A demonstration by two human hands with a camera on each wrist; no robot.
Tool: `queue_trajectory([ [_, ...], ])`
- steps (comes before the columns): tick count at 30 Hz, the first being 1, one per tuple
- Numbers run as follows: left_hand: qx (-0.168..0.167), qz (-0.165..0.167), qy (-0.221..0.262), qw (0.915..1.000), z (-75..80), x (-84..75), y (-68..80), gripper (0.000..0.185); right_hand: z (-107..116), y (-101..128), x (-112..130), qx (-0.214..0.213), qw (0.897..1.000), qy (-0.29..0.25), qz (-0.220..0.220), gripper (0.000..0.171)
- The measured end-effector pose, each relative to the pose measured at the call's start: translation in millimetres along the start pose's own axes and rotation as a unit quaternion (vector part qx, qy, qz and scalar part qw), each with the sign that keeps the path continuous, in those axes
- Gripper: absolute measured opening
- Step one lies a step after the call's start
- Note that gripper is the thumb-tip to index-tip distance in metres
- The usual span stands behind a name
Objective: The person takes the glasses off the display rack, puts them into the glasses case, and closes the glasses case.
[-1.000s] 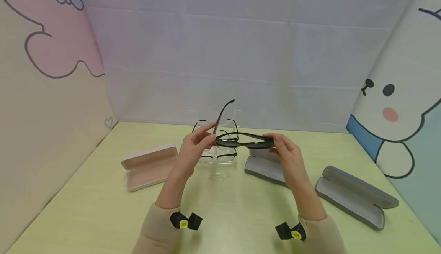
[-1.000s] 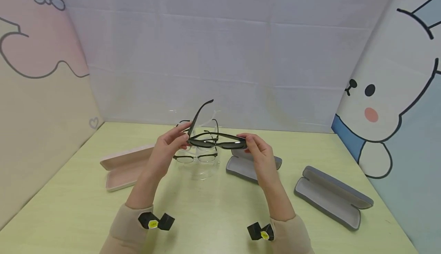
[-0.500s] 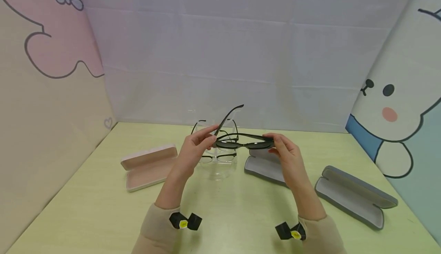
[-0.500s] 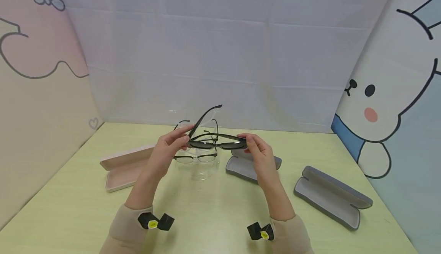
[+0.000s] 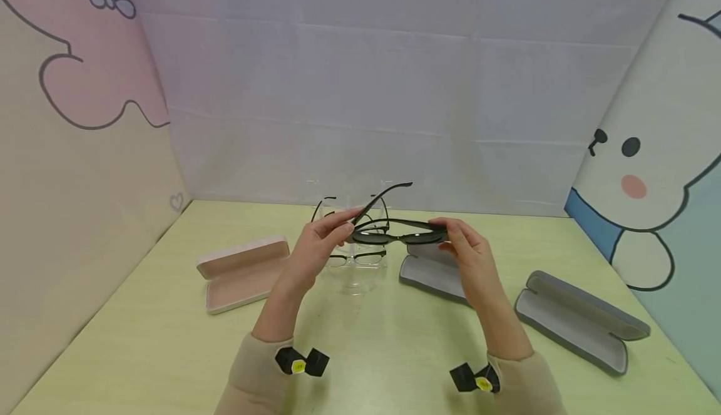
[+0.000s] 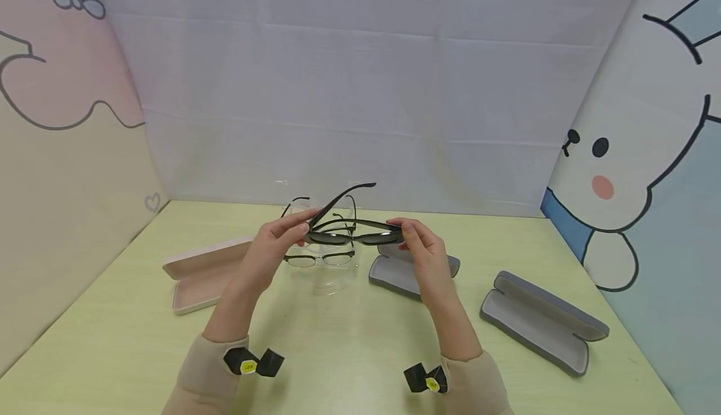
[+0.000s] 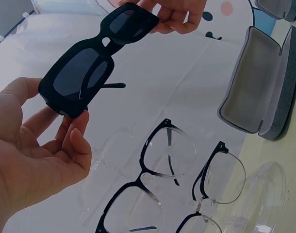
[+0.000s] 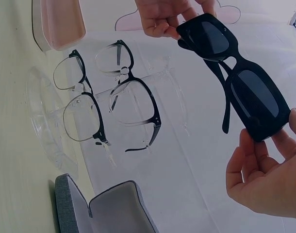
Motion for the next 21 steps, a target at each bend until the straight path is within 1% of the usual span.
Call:
queue_trajectory([
  [3,0.008,-0.010,-0.008,0.9999,-1.4,-1.3,0.2,0.037,0.3,0.4,0.1,-0.002,1.000,0.001,0.001,0.025],
  [10,0.016,-0.018,-0.012,0.9996,-2.9,0.9,-0.1,0.038,1.5,0.9,0.4,-0.009,1.000,0.004,0.004,0.026],
  [16,0.023,-0.049,-0.036,0.9979,-5.1,-2.3,-0.4,0.037,1.4,1.4,1.0,-0.012,1.000,0.003,0.004,0.024],
  [21,0.023,-0.058,-0.044,0.9971,-5.8,-2.5,-0.5,0.035,1.1,1.6,0.5,-0.010,1.000,0.004,0.004,0.024],
])
Point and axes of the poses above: each hand's wrist, its own y-axis away from the middle knuckle, its own z-axis out of the back of the hand, x = y × z, the point moved 5 cm from there along -y, towards the middle knuckle, and after that the axes turned 4 degrees about x, right-handed, at the moved point
